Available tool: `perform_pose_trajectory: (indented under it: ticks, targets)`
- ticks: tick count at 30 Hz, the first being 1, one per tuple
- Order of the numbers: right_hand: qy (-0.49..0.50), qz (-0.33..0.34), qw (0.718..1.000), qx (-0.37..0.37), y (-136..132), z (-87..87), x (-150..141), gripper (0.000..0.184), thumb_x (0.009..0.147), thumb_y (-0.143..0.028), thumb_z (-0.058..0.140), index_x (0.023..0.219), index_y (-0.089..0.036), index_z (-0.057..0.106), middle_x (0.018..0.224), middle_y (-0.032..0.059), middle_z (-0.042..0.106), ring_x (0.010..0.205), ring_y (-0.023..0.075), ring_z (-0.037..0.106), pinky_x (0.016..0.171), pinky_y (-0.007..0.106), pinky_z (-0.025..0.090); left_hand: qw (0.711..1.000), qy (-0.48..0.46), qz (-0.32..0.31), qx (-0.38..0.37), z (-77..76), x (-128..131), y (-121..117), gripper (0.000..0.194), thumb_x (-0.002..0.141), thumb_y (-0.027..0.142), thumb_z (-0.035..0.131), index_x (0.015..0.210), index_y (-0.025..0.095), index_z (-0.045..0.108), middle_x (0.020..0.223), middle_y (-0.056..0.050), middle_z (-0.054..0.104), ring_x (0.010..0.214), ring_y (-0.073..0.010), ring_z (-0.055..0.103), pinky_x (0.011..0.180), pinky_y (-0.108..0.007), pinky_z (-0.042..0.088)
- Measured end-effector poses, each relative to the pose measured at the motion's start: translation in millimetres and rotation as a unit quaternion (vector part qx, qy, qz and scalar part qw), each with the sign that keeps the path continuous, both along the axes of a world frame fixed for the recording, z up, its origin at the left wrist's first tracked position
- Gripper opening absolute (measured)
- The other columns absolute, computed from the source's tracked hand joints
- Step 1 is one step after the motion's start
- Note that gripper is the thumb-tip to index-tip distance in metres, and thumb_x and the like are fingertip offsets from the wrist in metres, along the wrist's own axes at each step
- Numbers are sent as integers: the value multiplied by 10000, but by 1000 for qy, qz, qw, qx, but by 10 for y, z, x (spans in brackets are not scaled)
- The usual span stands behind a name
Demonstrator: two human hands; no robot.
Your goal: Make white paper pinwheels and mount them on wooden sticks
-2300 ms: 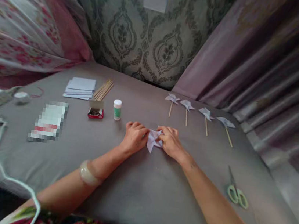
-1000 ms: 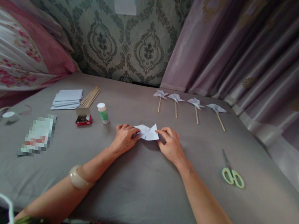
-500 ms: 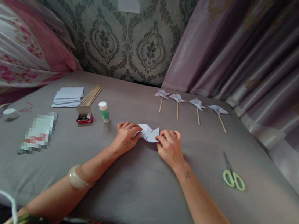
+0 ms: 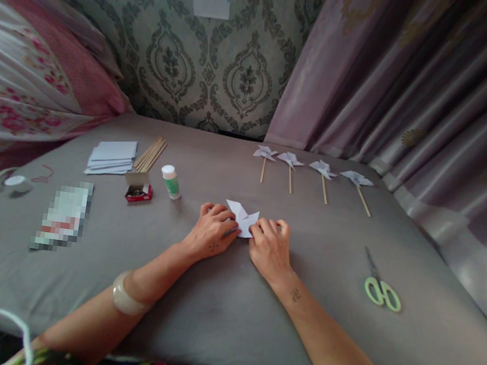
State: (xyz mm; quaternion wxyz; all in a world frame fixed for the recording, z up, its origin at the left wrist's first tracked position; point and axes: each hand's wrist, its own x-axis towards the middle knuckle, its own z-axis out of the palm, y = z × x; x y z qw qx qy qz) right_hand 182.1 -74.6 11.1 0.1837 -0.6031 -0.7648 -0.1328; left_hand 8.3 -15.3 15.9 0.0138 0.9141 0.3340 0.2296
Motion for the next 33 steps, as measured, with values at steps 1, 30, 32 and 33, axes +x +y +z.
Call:
perform_pose_trajectory:
  ticks: [1, 30, 32, 33]
  targets:
    - [0, -10, 1000, 2, -1, -3, 1, 163, 832, -94, 492, 785, -190, 615, 828, 73, 626, 827, 213, 507, 892, 395, 270, 1000, 5, -7, 1, 1, 1, -6, 218, 903, 348, 514, 892, 235, 701, 1019, -47, 707, 1002, -223, 544, 902, -429, 289]
    - [94, 43, 994, -42, 44, -80, -21, 111, 870, -204, 576, 819, -232, 671, 928, 40, 649, 900, 194, 542, 907, 382, 279, 997, -11, -17, -77, -92, -77, 180, 272, 796, 137, 564, 879, 316, 750, 1067, -28, 679, 1049, -234, 498, 912, -417, 294]
    - [97, 45, 993, -47, 48, -82, -16, 111, 872, -206, 578, 817, -230, 671, 910, 38, 653, 908, 196, 547, 904, 382, 282, 997, -6, -19, -81, -62, -80, 153, 311, 741, 108, 553, 892, 301, 745, 1077, -24, 688, 1063, -244, 502, 927, -433, 286]
    - [100, 45, 993, -51, 50, -81, -14, 110, 873, -207, 579, 816, -229, 671, 902, 37, 654, 912, 197, 550, 903, 382, 283, 996, -3, -20, -83, -48, -83, 140, 312, 729, 114, 549, 897, 291, 743, 1079, -26, 693, 1069, -249, 504, 932, -440, 283]
